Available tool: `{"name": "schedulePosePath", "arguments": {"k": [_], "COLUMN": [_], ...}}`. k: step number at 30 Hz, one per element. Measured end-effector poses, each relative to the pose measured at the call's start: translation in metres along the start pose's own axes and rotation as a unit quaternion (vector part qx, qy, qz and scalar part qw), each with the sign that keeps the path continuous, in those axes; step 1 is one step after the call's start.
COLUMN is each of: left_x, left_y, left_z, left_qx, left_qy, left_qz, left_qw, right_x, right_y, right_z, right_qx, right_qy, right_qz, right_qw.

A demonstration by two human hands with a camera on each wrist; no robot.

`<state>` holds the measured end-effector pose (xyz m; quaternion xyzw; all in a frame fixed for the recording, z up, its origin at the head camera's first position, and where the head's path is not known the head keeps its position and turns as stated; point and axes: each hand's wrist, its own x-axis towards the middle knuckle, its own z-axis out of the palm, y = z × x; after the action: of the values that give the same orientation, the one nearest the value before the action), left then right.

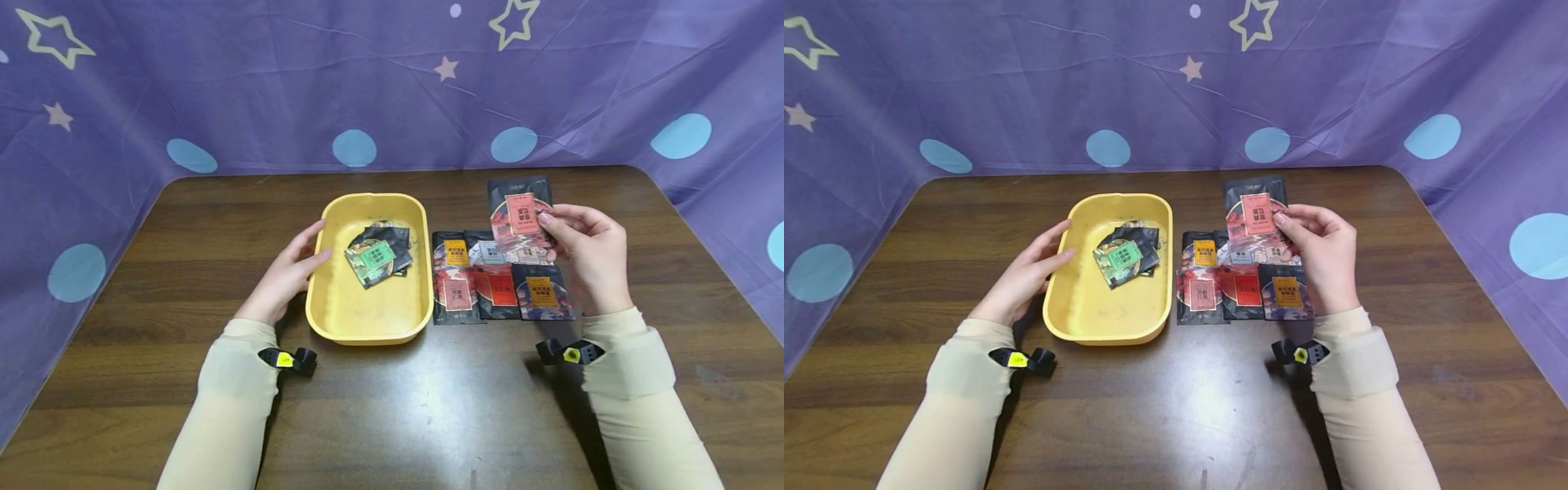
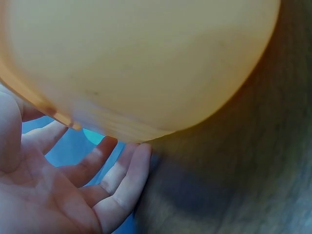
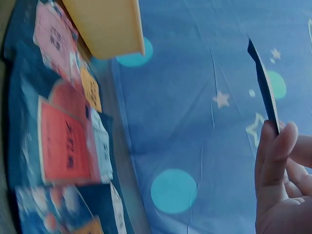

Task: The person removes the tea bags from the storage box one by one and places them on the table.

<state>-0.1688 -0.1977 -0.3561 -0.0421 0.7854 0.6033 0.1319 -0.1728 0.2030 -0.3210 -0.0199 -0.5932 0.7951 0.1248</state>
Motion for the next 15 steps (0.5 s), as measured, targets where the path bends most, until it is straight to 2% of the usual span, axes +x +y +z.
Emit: {"name": "schedulePosePath", "arguments": {"k": [6,15], "left_x": [0.000,0.000], "left_y": [0.000,0.001], "left_z": [0.001,0.000], "left_qx": [0.001,0.001], "left_qy": [0.000,-0.003], "left_qz": [-0.001,-0.001], "left_qw": [1.0000,1.0000], "right_x": [0.008,0.021], "right_y": [-0.004,-0.001], "right_z": [-0.019,-0.052], "right_qx": [0.041,0.108], "right_qy": [0.022,0.035], "right_qz": [-0.003,0.026], "right_qw": [0.999,0.993]}}
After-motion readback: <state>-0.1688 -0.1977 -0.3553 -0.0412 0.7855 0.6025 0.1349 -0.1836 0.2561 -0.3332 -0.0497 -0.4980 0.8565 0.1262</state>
